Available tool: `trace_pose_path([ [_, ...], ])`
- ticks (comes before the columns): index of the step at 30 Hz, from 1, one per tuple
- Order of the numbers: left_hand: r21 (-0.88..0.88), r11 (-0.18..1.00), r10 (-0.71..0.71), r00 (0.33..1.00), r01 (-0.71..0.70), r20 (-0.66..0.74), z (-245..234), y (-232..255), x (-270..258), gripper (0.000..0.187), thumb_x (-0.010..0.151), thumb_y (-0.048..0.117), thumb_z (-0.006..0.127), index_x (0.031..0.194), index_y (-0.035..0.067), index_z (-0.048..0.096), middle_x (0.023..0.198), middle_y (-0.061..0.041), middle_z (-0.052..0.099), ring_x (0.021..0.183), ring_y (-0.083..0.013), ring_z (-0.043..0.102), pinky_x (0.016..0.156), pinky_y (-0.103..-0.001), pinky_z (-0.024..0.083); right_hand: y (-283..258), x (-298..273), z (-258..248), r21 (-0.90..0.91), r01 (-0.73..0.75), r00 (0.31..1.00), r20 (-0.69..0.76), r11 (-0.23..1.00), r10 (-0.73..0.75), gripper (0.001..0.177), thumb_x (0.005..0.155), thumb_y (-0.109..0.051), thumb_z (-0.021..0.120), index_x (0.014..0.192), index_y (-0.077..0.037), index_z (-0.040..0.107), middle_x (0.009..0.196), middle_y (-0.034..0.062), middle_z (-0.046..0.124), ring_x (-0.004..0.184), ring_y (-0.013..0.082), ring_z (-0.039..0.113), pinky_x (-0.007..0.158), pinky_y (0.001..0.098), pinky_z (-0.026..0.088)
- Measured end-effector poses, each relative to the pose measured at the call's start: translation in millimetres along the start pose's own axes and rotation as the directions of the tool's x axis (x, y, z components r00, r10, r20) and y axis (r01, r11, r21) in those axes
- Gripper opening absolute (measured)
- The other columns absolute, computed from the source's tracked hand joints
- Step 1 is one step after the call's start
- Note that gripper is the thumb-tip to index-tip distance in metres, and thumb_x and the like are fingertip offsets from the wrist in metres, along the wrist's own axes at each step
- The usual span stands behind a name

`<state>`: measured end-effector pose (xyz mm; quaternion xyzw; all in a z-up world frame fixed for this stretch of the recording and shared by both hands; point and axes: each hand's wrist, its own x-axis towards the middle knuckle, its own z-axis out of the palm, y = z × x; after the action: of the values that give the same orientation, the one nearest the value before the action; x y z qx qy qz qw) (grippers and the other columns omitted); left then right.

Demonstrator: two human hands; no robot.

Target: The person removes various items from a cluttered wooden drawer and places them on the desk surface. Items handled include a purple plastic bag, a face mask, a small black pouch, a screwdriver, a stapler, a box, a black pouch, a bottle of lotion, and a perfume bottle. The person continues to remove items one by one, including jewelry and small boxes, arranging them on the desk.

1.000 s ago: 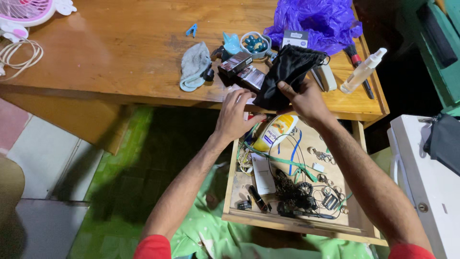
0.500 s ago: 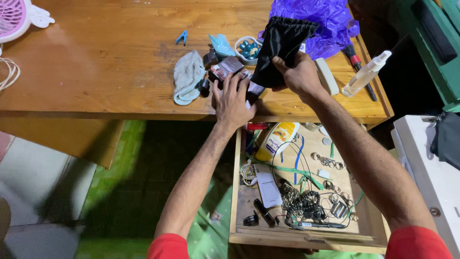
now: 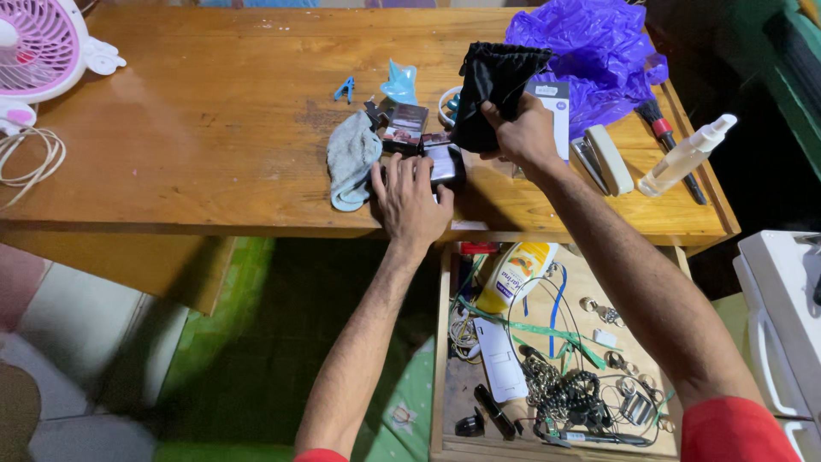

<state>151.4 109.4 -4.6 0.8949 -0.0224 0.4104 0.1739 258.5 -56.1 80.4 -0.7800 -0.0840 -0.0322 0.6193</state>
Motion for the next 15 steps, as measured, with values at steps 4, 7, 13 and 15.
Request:
trace_pose_path([
  [4,-0.018,0.999,-0.042,0.999,0.042,-0.001,-3,5,0,0.041,0.076,0.023,0.072,0.112,0.004,0.064,0.114,-0.013,0.065,0.13,-0.0378,0.052,0.123,-0.069,0.016,-6,10,9,-0.066,-0.034,0.999,0.006,0.997,0.035,0.034,0.098,-0.029,0.069,0.115,0.0,0.062,0.094,0.0137,0.075,0.072,0.0268,0.075,0.049,0.0383,0.055],
  [7,-0.034,0.999,-0.03,0.999,0.029,-0.032,-3,4,0,0.037,0.078,0.023,0.071,0.11,0.005,0.064,0.116,-0.013,0.066,0.13,-0.0372,0.053,0.124,-0.07,0.016,-4,22,22,-0.06,0.111,0.993,0.031,0.992,-0.11,0.032,0.099,-0.028,0.07,0.114,0.0,0.065,0.093,0.0128,0.075,0.074,0.0243,0.075,0.053,0.0361,0.062],
  [13,-0.047,0.999,-0.027,0.999,0.025,-0.047,-4,6,3,0.036,0.082,0.025,0.071,0.11,0.004,0.065,0.114,-0.014,0.065,0.128,-0.0361,0.053,0.123,-0.07,0.017,11,49,44,-0.119,0.218,0.976,0.011,0.969,-0.218,0.027,0.098,-0.018,0.072,0.112,0.004,0.066,0.097,0.0135,0.077,0.08,0.0225,0.079,0.058,0.0366,0.066],
  [15,-0.05,0.998,-0.038,0.999,0.036,-0.037,-4,6,4,0.037,0.081,0.026,0.071,0.111,0.004,0.065,0.114,-0.014,0.065,0.128,-0.0364,0.053,0.123,-0.07,0.018,16,58,53,-0.127,0.087,0.996,-0.025,0.988,-0.091,0.027,0.097,-0.016,0.071,0.111,0.006,0.065,0.097,0.0153,0.076,0.078,0.025,0.079,0.055,0.0394,0.062],
])
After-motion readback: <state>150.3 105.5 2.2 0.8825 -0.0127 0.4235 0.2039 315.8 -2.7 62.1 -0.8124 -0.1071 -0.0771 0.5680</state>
